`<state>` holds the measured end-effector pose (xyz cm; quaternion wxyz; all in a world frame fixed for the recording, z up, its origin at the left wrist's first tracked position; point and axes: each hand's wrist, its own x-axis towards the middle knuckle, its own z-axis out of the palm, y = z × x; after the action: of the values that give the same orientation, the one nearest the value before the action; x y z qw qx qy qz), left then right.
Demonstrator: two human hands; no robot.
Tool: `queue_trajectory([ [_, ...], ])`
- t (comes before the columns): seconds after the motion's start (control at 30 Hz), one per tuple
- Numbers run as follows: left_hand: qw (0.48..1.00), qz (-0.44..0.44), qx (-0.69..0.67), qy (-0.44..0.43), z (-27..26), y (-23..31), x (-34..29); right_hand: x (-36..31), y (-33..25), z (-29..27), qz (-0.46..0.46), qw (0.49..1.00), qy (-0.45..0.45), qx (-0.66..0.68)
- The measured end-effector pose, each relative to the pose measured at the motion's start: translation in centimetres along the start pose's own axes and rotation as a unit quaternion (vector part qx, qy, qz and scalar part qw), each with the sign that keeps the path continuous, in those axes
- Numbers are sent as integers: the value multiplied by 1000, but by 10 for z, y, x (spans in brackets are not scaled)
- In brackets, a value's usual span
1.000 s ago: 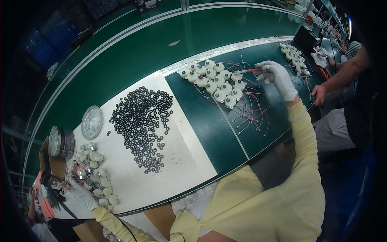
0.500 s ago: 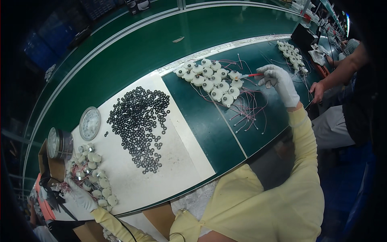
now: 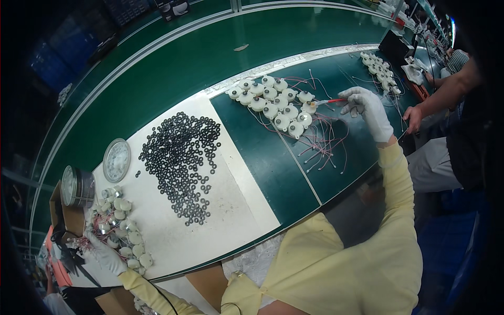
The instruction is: The person assembles small white electrical components with wires by inserting black washers into their centers. They pick up components from a box, place them on the table, and use a red tool to press the washers into place. The person also organizes the components and washers on the work surface.
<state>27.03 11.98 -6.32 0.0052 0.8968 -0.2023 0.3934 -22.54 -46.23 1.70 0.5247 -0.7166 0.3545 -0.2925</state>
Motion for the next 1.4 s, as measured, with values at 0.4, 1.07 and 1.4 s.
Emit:
queue_trajectory([
  [0.4,999,33,32,16,2,-2,1,-12,-11,38,-52,997,-45,35],
  [1.07,989,80,125,-16,2,-7,-6,-10,-12,49,-111,985,-127,-24],
  [1.4,980,128,146,52,1,-4,-4,-9,-18,52,-330,894,-102,-285],
])
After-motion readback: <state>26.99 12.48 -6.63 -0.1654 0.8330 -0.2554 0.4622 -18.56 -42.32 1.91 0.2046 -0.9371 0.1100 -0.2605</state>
